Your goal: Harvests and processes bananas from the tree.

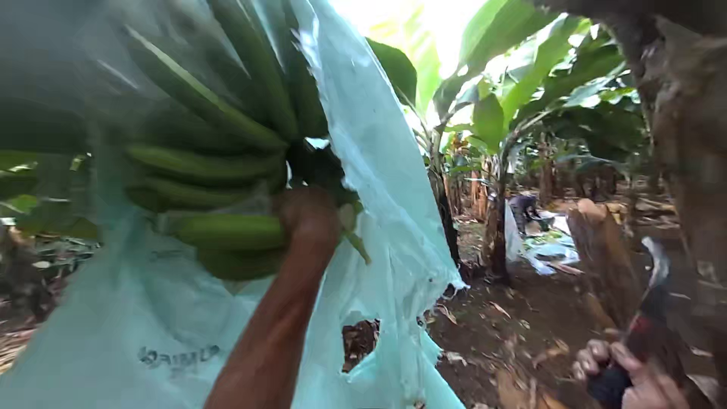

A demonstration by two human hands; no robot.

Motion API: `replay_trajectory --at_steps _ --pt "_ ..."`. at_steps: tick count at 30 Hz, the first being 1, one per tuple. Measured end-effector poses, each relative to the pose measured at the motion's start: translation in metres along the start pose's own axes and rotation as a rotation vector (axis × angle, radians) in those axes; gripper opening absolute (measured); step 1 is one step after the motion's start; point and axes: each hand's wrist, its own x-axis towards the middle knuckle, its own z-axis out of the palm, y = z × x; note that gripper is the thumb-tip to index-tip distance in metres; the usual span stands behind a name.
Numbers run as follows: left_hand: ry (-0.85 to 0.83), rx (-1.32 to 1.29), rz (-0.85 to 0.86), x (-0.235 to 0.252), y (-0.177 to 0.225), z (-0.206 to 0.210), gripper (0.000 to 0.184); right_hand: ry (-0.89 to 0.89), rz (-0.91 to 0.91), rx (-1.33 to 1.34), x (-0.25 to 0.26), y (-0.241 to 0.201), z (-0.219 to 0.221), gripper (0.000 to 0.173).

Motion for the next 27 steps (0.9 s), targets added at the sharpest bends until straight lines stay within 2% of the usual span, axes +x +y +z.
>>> replay_trajectory --at_steps 2,4,7,9,12,15,18,21,24,27 --pt "0.007 -0.078 0.027 0.014 0.002 0.012 0.034 -0.18 -0.144 0.109 0.016 -0.04 0.073 0.024" --pt "-0.06 -0.129 0.027 0.027 0.008 0.015 0.037 -0.353 -0.266 0.217 0.016 -0.068 0.141 0.023" --pt "-0.168 -0.062 0.085 0.052 0.017 0.022 0.033 -0.499 -0.441 0.272 0.016 -0.079 0.221 0.028" --pt "-0.186 0.072 0.145 0.065 0.022 0.029 0.028 -0.544 -0.546 0.125 0.016 -0.072 0.253 0.028" --pt "-0.155 0.145 0.194 0.067 0.019 0.04 0.024 -0.655 -0.645 -0.223 0.025 -0.052 0.268 0.034" --pt "0.005 0.166 0.194 0.062 0.013 0.058 0.022 -0.736 -0.717 -0.692 0.047 -0.037 0.27 0.042" --pt "0.149 0.188 0.212 0.061 -0.002 0.079 0.036 -0.813 -0.711 -1.05 0.083 -0.024 0.271 0.044" --pt "0.288 0.18 0.271 0.063 -0.021 0.094 0.056 -0.9 -0.692 -1.212 0.119 -0.015 0.271 0.04" --pt "0.409 0.153 0.309 0.059 -0.035 0.104 0.059 -0.964 -0.722 -1.258 0.139 -0.008 0.276 0.035" --pt "0.456 0.171 0.337 0.054 -0.044 0.105 0.06 -1.02 -0.796 -1.239 0.15 -0.001 0.285 0.034"
